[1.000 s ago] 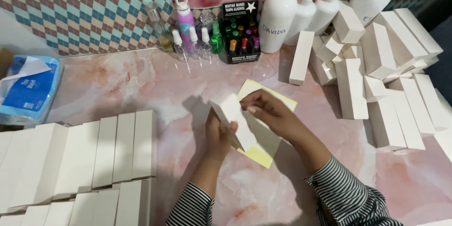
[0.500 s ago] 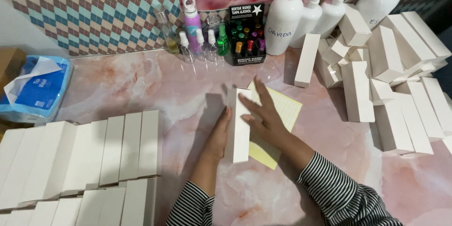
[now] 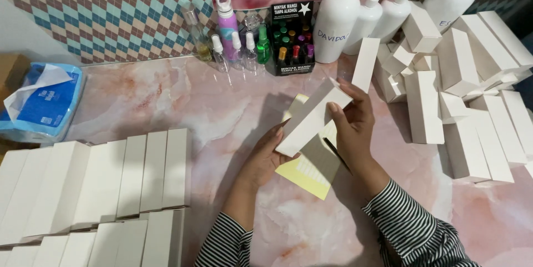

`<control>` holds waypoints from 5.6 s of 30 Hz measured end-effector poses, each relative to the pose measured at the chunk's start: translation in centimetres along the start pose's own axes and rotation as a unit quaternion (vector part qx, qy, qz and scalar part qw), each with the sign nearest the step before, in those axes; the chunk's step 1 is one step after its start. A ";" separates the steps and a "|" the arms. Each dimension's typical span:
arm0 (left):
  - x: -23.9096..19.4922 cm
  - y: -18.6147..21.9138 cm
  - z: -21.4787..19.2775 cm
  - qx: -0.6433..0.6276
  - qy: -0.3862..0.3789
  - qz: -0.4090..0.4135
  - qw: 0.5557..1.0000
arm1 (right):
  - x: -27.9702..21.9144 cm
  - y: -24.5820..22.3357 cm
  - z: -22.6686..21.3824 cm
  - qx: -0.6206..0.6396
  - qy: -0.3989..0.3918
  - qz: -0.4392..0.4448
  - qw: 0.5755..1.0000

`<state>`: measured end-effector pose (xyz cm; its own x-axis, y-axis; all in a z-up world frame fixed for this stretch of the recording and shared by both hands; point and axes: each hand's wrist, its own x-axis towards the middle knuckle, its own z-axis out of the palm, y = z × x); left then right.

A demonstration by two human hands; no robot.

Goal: The person assembles small white cardboard boxes by folding and tucking the flaps. They use a pen to write on a yellow notepad and then place the assembled boxes into a larger cardboard box.

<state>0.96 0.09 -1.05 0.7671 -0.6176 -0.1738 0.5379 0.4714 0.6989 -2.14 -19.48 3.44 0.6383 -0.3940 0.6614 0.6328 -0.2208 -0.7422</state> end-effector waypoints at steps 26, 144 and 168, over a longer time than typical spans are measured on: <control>0.1 -1.2 -1.1 -0.003 -0.079 0.057 0.995 | -3.6 3.7 1.6 -0.406 -0.152 -0.286 0.855; -4.0 -1.1 1.3 0.133 0.152 0.228 0.953 | -11.4 -3.2 0.6 -0.086 -0.179 0.037 0.979; -21.0 -1.7 6.9 0.449 0.135 0.364 0.805 | -16.0 -12.2 5.1 -0.033 -0.220 0.042 0.974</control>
<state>-18.45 7.89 6.22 0.8777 -0.1683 0.4487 -0.4652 -0.0740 0.8821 -17.84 -5.97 2.49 0.8221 0.0032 0.5694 0.5494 -0.2671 -0.7917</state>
